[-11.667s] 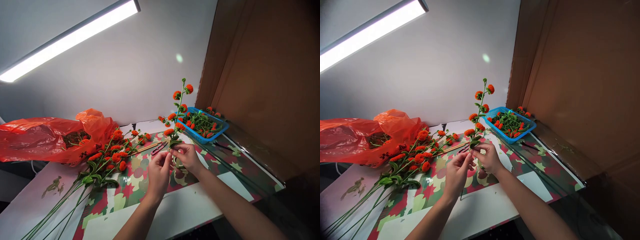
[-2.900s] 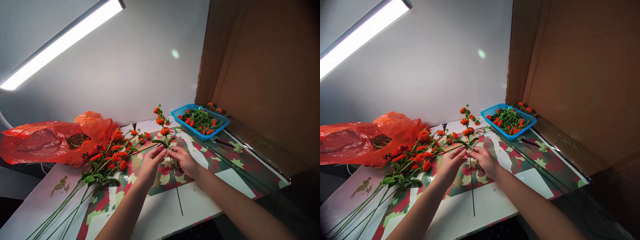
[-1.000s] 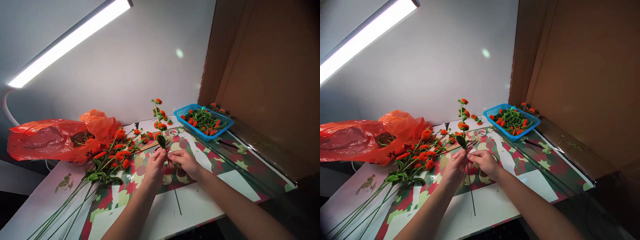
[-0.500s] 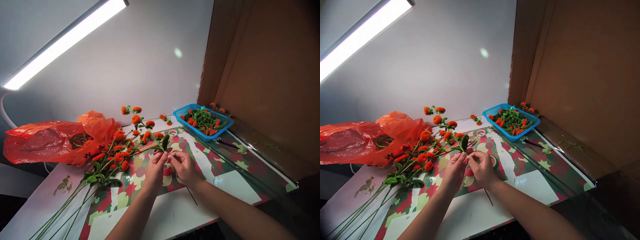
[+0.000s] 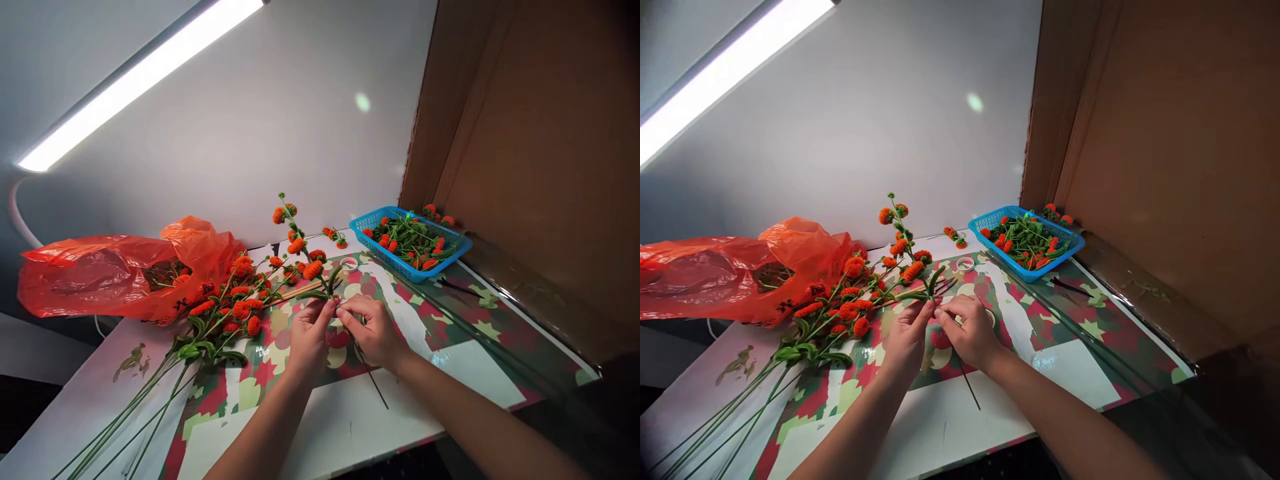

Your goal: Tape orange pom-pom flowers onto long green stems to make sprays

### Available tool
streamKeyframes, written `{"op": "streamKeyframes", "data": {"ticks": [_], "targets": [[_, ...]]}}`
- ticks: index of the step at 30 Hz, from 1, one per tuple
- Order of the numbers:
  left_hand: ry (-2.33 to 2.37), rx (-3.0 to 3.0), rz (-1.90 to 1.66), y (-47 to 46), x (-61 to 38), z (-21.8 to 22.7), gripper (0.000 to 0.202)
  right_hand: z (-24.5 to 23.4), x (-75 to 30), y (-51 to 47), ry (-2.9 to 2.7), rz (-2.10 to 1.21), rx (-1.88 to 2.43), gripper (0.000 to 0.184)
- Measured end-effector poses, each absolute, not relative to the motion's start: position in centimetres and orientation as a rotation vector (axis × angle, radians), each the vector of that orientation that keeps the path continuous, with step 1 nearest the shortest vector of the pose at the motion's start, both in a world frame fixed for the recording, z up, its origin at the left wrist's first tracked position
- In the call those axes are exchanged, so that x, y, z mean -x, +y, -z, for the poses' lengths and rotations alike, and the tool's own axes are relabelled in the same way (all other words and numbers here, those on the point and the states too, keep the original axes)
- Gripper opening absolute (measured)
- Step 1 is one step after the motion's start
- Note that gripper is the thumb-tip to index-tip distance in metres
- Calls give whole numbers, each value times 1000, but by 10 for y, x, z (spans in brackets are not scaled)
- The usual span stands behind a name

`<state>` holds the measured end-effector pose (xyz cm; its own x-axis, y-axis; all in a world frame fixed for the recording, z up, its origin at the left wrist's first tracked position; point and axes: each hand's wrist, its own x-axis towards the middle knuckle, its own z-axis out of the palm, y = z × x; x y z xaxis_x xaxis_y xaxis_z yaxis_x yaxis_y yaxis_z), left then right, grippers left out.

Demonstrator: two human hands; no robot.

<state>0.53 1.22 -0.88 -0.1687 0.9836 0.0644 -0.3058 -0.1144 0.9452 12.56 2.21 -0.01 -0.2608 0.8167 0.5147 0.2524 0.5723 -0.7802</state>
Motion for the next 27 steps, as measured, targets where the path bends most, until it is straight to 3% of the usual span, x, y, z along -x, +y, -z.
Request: {"op": "streamKeyframes", "data": {"ticks": [7, 11, 17, 22, 27], "targets": [[1198, -1166, -1559, 11, -4, 8, 23, 4, -130, 28, -1805, -419, 926, 15], [1378, -1340, -1573, 12, 5, 6, 21, 8, -137, 37, -2018, -471, 770, 25], [1486, -1495, -1481, 13, 18, -9, 14, 3, -135, 38, -1922, -921, 870, 28], [1326, -1406, -1414, 16, 24, -17, 19, -8, -123, 37, -1630, -1344, 903, 12], [1072, -1190, -1412, 20, 26, -9, 24, -14, -115, 43, -1359, -1684, 889, 22]]}}
